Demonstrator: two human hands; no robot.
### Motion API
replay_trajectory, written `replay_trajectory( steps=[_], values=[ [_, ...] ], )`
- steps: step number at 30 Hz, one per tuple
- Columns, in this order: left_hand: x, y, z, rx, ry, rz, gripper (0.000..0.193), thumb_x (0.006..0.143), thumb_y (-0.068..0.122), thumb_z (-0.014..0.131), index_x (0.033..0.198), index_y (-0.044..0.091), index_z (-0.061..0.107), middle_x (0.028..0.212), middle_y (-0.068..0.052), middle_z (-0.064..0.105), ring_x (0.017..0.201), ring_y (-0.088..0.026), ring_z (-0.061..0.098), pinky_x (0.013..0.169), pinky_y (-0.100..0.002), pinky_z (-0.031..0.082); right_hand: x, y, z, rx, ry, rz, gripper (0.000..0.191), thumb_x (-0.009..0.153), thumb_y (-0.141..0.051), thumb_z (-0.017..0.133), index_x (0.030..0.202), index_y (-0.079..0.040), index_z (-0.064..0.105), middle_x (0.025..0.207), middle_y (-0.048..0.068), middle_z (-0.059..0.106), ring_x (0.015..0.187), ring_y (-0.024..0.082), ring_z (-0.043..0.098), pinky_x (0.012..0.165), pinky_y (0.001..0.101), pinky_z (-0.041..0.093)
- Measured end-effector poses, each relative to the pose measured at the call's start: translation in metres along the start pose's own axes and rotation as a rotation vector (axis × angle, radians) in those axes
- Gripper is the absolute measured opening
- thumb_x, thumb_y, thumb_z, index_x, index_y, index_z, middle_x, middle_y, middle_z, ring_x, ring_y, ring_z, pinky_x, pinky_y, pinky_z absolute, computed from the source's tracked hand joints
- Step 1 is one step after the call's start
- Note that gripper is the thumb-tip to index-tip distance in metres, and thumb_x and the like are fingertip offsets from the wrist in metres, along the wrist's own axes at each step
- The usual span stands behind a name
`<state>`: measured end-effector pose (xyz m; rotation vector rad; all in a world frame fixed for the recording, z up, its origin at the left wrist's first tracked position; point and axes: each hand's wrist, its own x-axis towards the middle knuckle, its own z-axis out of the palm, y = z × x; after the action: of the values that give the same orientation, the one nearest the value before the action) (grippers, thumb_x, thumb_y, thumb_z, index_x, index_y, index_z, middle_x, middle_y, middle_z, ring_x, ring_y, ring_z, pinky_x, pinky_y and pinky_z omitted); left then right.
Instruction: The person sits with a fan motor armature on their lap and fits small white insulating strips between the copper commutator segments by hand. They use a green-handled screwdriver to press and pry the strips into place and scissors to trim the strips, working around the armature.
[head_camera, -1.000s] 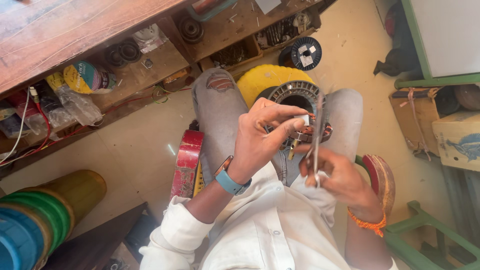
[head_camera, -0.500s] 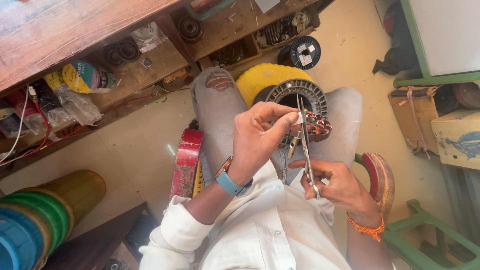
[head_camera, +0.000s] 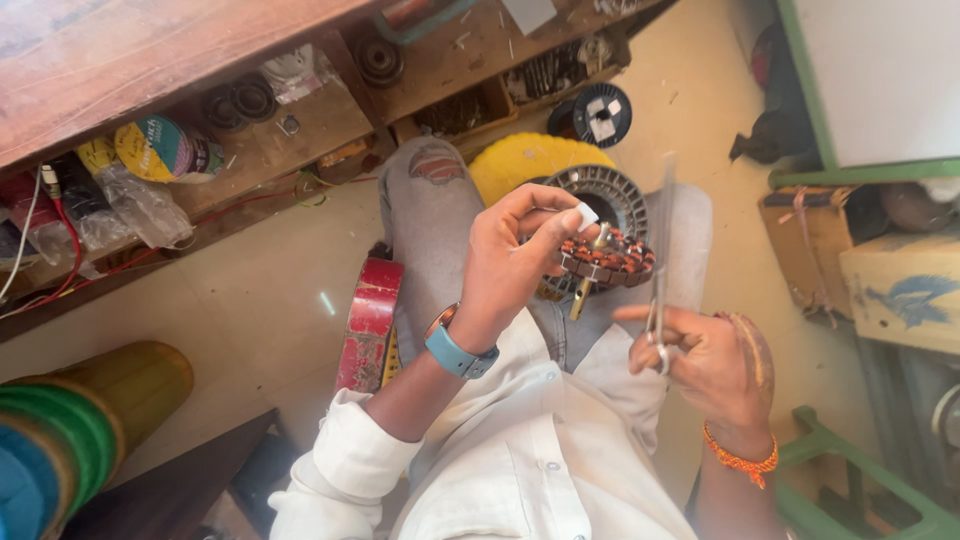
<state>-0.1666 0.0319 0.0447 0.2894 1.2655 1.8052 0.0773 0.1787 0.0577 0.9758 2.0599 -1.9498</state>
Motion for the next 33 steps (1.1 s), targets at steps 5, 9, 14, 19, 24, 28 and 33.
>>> replay_trajectory(
  steps=[5, 9, 14, 19, 24, 28, 33],
  values=[
    [0.013, -0.018, -0.007, -0.162, -0.068, -0.091, 0.015, 0.102, 0.023, 0.055, 0.110, 0.011, 0.050, 0.109, -0.009, 0.077, 0.090, -0.011, 0.075, 0.053, -0.021, 0.052, 0.030, -0.033, -0.011, 0.010, 0.076, -0.113, 0.053, 0.093, -0.016, 0.070, 0.140, 0.007, 0.061, 0.088, 0.009, 0.075, 0.082, 0.010, 0.062, 0.076, 0.0235, 0.048],
    [0.028, -0.028, -0.012, -0.115, 0.023, -0.032, 0.010, 0.098, 0.016, 0.062, 0.103, 0.009, 0.057, 0.095, -0.001, 0.071, 0.074, -0.007, 0.065, 0.051, -0.022, 0.049, 0.070, -0.095, -0.004, 0.048, -0.018, -0.185, 0.051, 0.090, -0.011, 0.070, 0.136, 0.007, 0.060, 0.097, 0.012, 0.077, 0.089, 0.016, 0.070, 0.083, 0.0286, 0.056],
    [0.041, -0.022, -0.026, -0.121, 0.173, 0.036, 0.010, 0.092, 0.010, 0.067, 0.101, 0.008, 0.064, 0.085, 0.001, 0.065, 0.067, -0.007, 0.061, 0.060, -0.024, 0.051, 0.130, -0.185, 0.032, -0.151, -0.117, -0.293, 0.052, 0.088, -0.010, 0.072, 0.137, 0.002, 0.062, 0.098, 0.013, 0.077, 0.091, 0.016, 0.071, 0.083, 0.0303, 0.058],
    [0.038, 0.001, -0.033, -0.030, 0.132, 0.192, 0.018, 0.090, 0.007, 0.072, 0.109, 0.006, 0.073, 0.091, 0.000, 0.071, 0.076, -0.004, 0.063, 0.068, -0.022, 0.052, 0.194, -0.258, 0.092, -0.191, -0.249, -0.334, 0.054, 0.085, -0.010, 0.073, 0.137, -0.002, 0.060, 0.096, 0.011, 0.074, 0.085, 0.015, 0.073, 0.074, 0.0311, 0.063],
    [0.027, 0.023, -0.030, -0.047, 0.014, 0.165, 0.012, 0.096, 0.009, 0.070, 0.105, 0.001, 0.069, 0.094, -0.003, 0.074, 0.067, -0.006, 0.064, 0.061, -0.022, 0.051, 0.238, -0.316, 0.153, -0.346, -0.118, -0.485, 0.039, 0.089, -0.008, 0.070, 0.127, -0.002, 0.065, 0.082, 0.009, 0.075, 0.068, 0.012, 0.071, 0.064, 0.0280, 0.059],
    [0.025, 0.029, -0.029, -0.068, -0.013, 0.169, 0.011, 0.098, 0.009, 0.067, 0.106, 0.002, 0.067, 0.095, -0.003, 0.074, 0.067, -0.007, 0.066, 0.060, -0.022, 0.053, 0.238, -0.333, 0.179, -0.511, 0.016, -0.667, 0.026, 0.090, -0.010, 0.069, 0.116, -0.004, 0.071, 0.081, 0.008, 0.078, 0.074, 0.010, 0.075, 0.066, 0.0264, 0.060],
    [0.031, 0.024, -0.042, -0.110, 0.003, 0.162, 0.014, 0.102, 0.013, 0.064, 0.112, 0.003, 0.063, 0.096, -0.007, 0.075, 0.066, -0.012, 0.068, 0.055, -0.023, 0.049, 0.199, -0.270, 0.141, -0.662, 0.091, -0.657, 0.030, 0.086, -0.018, 0.075, 0.114, -0.008, 0.076, 0.097, 0.007, 0.081, 0.085, 0.012, 0.077, 0.076, 0.0291, 0.059]
  ],
)
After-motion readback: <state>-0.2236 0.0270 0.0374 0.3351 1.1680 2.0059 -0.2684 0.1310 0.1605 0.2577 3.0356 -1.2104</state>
